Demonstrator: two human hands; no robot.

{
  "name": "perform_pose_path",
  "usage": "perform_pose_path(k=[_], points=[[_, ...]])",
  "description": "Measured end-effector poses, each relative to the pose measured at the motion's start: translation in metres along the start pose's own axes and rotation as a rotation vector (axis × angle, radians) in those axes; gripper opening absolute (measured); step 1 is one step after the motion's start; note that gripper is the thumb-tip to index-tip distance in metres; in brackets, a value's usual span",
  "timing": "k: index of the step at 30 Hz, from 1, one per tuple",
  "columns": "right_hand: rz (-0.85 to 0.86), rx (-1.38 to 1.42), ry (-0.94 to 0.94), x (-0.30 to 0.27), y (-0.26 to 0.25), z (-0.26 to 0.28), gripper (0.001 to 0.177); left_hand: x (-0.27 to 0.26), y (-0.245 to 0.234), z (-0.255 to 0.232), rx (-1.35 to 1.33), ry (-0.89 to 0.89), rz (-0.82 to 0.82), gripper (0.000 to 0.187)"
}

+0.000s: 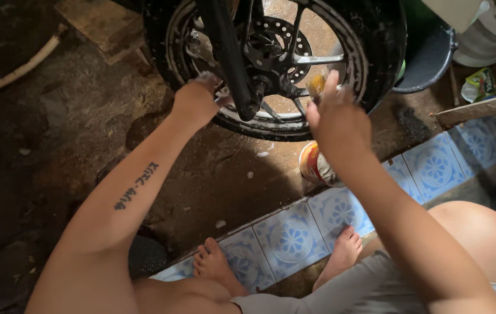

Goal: The person scrubs the front tire and brake disc of a white motorcycle with a brush and sponge while another person helps by rinsing the wheel and scrubbing the tire.

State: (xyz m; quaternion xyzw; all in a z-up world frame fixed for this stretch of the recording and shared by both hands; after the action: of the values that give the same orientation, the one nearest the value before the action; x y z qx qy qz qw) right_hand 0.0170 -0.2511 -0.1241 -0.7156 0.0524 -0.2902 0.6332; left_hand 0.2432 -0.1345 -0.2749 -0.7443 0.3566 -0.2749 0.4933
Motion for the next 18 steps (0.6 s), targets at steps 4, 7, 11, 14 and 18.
perform_pose_path(k=[4,7,11,14,18], points=[[0.352,-0.142,0.256,-0.005,0.05,-0.003,0.073,0.002,0.017,0.004,-0.088,-0.113,0.061,0.043],[0.226,-0.016,0.187,0.01,0.057,-0.001,0.067,0.003,0.021,0.01,-0.082,-0.123,0.062,0.038],[0.09,0.017,0.17,0.007,0.073,0.011,0.075,0.007,0.005,0.005,-0.054,0.007,-0.125,0.03],[0.25,0.053,0.245,-0.002,0.091,-0.002,0.072,0.005,0.004,0.004,-0.016,0.013,-0.091,0.029],[0.206,0.253,0.219,0.02,0.101,-0.011,0.053,0.01,0.002,0.006,0.015,-0.004,-0.047,0.033]])
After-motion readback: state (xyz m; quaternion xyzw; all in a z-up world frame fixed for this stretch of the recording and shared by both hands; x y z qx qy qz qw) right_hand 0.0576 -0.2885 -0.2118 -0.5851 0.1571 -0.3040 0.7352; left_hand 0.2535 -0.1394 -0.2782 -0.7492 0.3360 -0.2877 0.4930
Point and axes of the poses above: each hand's wrist, its own x-axis towards the middle knuckle, its own y-axis out of the palm, z = x × y, the point moved 10 cm from there along x, towards the middle knuckle, and after that the axes turned 3 degrees about -z, right-handed, at the moved point
